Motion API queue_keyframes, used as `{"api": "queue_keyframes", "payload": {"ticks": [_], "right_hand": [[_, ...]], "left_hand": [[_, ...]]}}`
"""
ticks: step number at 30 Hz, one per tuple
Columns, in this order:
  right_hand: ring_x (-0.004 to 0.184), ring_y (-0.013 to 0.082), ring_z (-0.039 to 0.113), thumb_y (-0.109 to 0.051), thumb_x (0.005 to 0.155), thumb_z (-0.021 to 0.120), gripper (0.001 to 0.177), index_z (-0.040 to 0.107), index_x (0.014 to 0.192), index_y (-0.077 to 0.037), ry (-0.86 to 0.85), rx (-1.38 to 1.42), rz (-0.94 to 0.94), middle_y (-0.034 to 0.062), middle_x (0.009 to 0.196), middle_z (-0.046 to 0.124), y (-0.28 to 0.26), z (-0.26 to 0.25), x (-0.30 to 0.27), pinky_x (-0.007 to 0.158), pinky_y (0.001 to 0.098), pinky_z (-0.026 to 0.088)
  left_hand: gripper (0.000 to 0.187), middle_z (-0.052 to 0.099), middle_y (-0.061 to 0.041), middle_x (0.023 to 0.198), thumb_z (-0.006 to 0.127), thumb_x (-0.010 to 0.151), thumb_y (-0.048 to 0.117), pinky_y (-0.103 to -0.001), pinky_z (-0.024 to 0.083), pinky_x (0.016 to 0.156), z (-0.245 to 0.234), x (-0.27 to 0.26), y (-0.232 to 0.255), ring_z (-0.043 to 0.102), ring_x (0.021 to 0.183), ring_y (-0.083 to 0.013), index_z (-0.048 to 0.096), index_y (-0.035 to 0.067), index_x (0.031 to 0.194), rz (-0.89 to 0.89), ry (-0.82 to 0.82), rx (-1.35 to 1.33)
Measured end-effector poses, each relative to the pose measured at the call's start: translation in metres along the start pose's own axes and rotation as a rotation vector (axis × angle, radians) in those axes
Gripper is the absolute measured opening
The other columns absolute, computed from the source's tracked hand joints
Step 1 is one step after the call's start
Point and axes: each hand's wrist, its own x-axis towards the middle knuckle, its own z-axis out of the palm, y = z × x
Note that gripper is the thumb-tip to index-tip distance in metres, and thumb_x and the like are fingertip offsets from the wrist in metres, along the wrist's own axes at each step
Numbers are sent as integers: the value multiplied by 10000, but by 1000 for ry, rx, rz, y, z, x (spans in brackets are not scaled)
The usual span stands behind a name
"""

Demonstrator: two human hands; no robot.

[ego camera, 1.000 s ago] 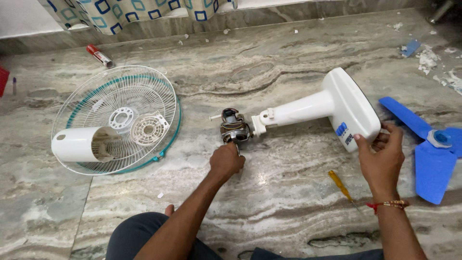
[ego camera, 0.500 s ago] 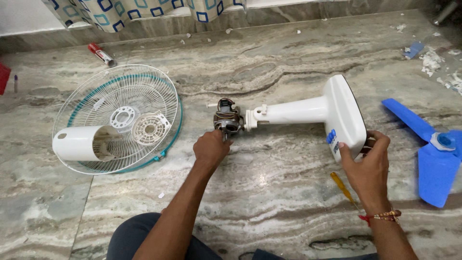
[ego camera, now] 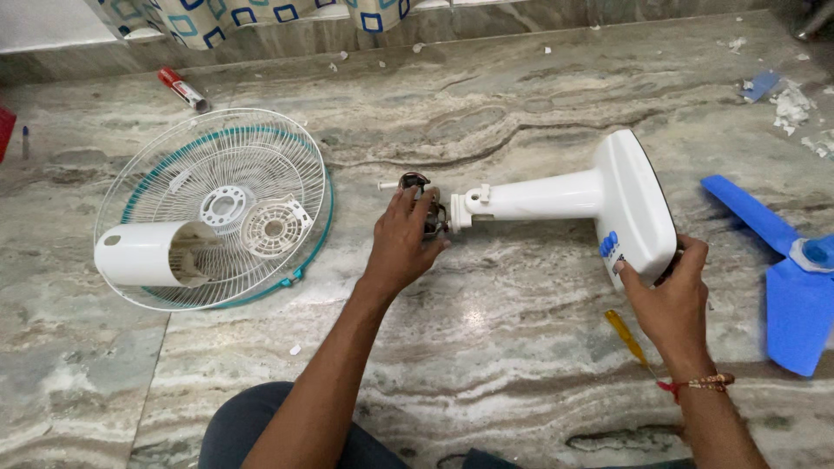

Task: The person disassembles a white Supreme brand fan using a yellow screwdriver. They remove the front grille, unscrew the motor housing, and separate the motor from the fan body, leaving the components on the floor.

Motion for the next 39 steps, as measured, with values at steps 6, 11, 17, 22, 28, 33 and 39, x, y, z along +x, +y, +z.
{"api": "queue_keyframes", "payload": {"ticks": [6,11,17,22,28,33,39], "right_hand": [[1065,388,716,-181,817,866,708,392,1309,8,32,-28,-12,284,1182,683,5,-1,2,881,475,572],[1094,394,709,-175,798,886,721,406,1303,12,27,-53,18,293,1198,679,11,-5,2,916,474,567],[1112,414,692,-162,779,910,755,409,1314,18,58,-124,90,307,1218,673,19,-17,-1,938,485,546],[1124,407,695,-164,792,897,754,388,1317,19,40,-130,91,312,1218,677,24,-23,-1,955,489,545],[1124,405,694,-158,806,879,763,366,1349,1,15,-113,104,313,1224,670,28,-23,-2,951,485,548],[1121,399,697,-177,799,868,767,356,1342,4,7,-45,27,307,1233,663,35,-21,-2,930,478,558],[1107,422,692,-183,790,867,777,351,1342,-6,2,-49,-15,299,1229,665,44,-17,2,915,490,547]], "left_hand": [[850,300,-154,1647,867,759,368,-656,191,1160,14,-7,-1,140,1541,-439,450,177,1474,12,-166,138],[878,254,-188,1648,865,780,375,-679,174,1140,6,-6,-4,136,1544,-435,433,173,1517,-16,-119,118],[1021,203,-186,1670,882,739,415,-678,181,1153,-6,1,-2,128,1547,-432,338,169,1567,-135,-161,123],[1080,174,-191,1672,884,718,435,-681,173,1144,-13,8,4,100,1546,-423,281,181,1577,-169,-226,101],[1072,199,-188,1674,858,746,483,-671,140,1164,-32,6,12,96,1560,-404,272,188,1594,-130,-186,83],[1016,214,-201,1667,821,798,510,-665,127,1154,-62,-2,27,111,1556,-401,275,174,1587,-73,-164,72],[945,280,-202,1655,797,833,515,-626,165,1174,-87,-21,41,189,1557,-385,318,180,1575,-33,-154,6]]}}
